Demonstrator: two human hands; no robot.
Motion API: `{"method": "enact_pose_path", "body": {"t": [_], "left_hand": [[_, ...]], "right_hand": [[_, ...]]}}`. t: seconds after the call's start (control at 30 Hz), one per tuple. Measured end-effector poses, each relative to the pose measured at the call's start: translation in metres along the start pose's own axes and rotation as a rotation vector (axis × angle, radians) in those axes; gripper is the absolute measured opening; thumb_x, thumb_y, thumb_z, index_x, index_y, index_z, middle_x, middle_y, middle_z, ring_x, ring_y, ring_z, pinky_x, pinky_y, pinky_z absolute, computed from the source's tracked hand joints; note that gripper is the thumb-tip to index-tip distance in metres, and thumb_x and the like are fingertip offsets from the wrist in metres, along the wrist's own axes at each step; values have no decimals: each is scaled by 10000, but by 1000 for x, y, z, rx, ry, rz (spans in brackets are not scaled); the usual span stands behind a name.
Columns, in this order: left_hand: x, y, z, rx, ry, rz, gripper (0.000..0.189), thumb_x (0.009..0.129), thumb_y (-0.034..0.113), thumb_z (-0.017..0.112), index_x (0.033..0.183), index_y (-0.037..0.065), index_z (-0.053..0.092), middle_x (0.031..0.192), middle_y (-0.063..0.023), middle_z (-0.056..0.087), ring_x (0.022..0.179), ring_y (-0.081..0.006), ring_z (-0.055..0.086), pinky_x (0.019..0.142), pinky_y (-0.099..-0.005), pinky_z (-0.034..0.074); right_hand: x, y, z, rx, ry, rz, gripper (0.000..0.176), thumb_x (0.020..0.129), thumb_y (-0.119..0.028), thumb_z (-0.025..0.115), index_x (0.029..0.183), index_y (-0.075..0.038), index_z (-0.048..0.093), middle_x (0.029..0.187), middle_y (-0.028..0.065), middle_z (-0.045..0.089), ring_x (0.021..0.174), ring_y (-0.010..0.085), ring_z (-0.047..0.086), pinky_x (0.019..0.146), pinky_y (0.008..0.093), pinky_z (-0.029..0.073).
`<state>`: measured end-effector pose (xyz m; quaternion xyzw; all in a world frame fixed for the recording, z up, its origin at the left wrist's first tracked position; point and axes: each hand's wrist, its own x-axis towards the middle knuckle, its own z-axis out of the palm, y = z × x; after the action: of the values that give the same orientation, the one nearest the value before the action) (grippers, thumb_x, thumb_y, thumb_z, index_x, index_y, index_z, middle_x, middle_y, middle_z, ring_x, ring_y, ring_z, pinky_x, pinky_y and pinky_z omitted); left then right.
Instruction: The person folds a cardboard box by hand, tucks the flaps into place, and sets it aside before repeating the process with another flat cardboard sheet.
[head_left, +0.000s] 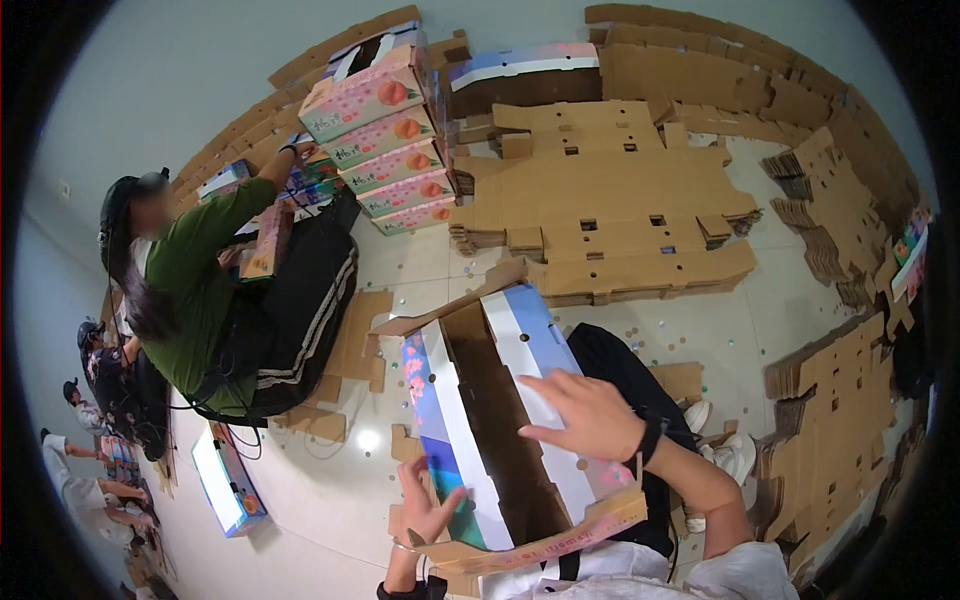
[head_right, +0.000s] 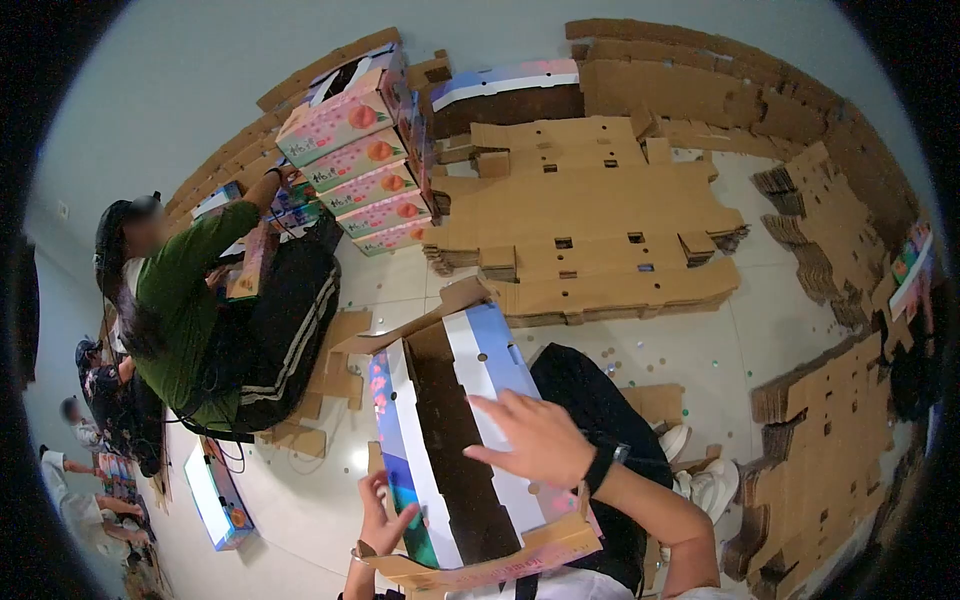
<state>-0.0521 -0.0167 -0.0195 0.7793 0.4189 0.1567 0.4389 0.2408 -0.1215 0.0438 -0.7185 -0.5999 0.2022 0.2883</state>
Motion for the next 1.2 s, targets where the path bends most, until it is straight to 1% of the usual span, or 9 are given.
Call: {"method": "enact_pose_path", "body": {"t": [0.03, 0.2, 0.33, 0.53, 0.67, 0.77, 1.0, 1.13, 1.2], "left_hand": [[6, 25, 3, 127, -15, 70, 730, 704, 322, 758, 1285, 59, 404, 1298, -216, 352, 1208, -343, 363, 1024, -454, 297], [17, 87, 17, 491, -201, 352, 561, 713, 447, 708, 1188, 188, 561, 1394, -185, 290, 1351, -413, 156, 1074, -606, 93], [16, 88, -10, 285, -177, 151, 512, 630, 120, 646, 1137, 136, 573, 1377, -184, 286, 1338, -391, 182, 1112, -456, 173], [-18, 19, -97, -494, -161, -414, 928, 702, -116, 533, 1457, 176, 78, 1320, -138, 406, 1164, -223, 494, 885, -319, 473], [-66, -76, -113, -447, -156, -772, 475, 725, -106, 655, 1166, -14, 506, 1019, -81, 650, 928, -188, 636, 826, -310, 516], [-86, -98, -101, -560, -193, -735, 474, 721, -95, 676, 1159, -3, 520, 1030, -85, 655, 934, -179, 637, 810, -311, 529], [-65, -89, -107, -566, -95, -684, 468, 697, -96, 685, 1133, -1, 544, 981, -91, 670, 861, -189, 657, 767, -317, 544], [-29, -56, -133, -586, 33, -470, 449, 667, -28, 709, 1097, -5, 584, 979, -76, 671, 869, -193, 647, 761, -340, 539], [20, -2, -159, -463, 15, -178, 498, 691, 141, 759, 1136, -10, 596, 1103, -98, 640, 1033, -191, 594, 917, -362, 456]], "right_hand": [[5, 0, 9, -101, 80, -143, 465, 882, -450, 534, 1217, -130, 563, 1288, 128, 505, 1100, 298, 536, 873, 412, 451], [8, 11, 33, -206, -42, -350, 430, 885, -456, 511, 1108, -107, 628, 1409, 145, 376, 1358, 347, 226, 1059, 525, 242], [4, 22, -9, -203, -113, -231, 381, 891, -444, 514, 904, -89, 652, 1433, 148, 344, 1357, 354, 237, 1069, 500, 246], [-21, 73, -74, 307, -100, -85, 602, 867, -244, 618, 1391, -93, 363, 1473, 184, 273, 1347, 296, 300, 1069, 386, 287], [-52, 147, -73, 948, -112, 310, 672, 828, -158, 677, 1377, 21, 333, 1406, 108, 379, 1212, 141, 412, 998, 301, 364], [-84, 191, -49, 837, -361, 574, 589, 840, -175, 673, 1322, 34, 409, 1283, 77, 505, 1130, 139, 483, 958, 286, 396], [-104, 164, -51, 976, 93, 556, 368, 855, -140, 650, 1165, 30, 545, 1085, 50, 614, 969, 119, 569, 855, 277, 458], [-127, 149, -53, 1063, 423, 542, 329, 855, -108, 636, 1146, 21, 555, 1073, 64, 620, 955, 139, 589, 822, 296, 476], [-138, 145, -47, 1088, 541, 496, 333, 853, -112, 638, 1148, 18, 554, 1072, 74, 624, 959, 154, 596, 824, 300, 475]]}}
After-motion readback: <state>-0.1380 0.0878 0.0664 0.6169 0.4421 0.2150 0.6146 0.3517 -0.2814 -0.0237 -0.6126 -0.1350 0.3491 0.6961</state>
